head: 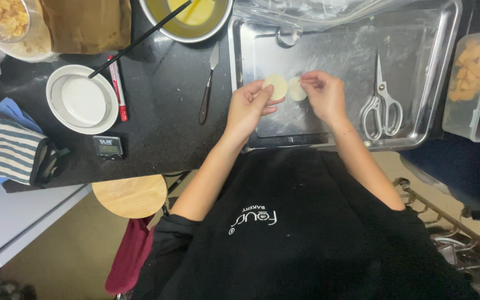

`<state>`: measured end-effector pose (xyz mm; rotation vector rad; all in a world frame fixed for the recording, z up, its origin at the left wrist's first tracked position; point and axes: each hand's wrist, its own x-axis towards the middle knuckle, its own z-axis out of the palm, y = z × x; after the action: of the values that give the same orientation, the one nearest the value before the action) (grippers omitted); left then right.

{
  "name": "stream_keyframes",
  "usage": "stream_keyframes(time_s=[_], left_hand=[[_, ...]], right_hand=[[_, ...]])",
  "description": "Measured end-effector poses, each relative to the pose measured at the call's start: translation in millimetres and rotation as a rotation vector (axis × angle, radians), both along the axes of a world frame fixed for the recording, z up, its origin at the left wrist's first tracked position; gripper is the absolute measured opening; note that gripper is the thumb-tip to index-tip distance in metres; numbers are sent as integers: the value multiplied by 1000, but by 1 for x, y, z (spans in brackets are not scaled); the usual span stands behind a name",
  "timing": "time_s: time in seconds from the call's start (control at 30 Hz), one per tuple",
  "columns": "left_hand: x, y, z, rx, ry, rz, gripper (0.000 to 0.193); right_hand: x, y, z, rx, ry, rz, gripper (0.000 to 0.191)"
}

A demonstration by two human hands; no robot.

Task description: The person repeatedly picks small round dough pieces from a tray, folds each in half, and pinches the edges to seal them. The folded pieces are placed back on the tray. The person continues this process for multiple pieces throughout the clip.

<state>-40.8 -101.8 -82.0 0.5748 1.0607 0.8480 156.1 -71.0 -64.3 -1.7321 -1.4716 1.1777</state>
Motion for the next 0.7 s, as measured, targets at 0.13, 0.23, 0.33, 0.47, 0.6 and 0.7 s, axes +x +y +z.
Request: stream_keyframes(time_s=[0.13,0.23,0.33,0.47,0.6,0.7], left_hand=[[0,-1,-3,-16,-70,13,34],[0,-1,0,12,-104,-9,37],[4,-2,10,71,-34,-16,38],[16,-5,27,119,-85,17,38],[15,-6,42,91,-194,-2,35],[18,-7,52,191,-170,67,28]], right_hand=[[3,2,-1,167,-76,56,20],[4,-4,10,484,-226,77,17],[-3,-15,35,496,-79,-13,10],[-8,-24,80,652,-171,276,22],[-17,-22,108,627,-186,310,23],[-14,-24,124,546,-113,252,20]])
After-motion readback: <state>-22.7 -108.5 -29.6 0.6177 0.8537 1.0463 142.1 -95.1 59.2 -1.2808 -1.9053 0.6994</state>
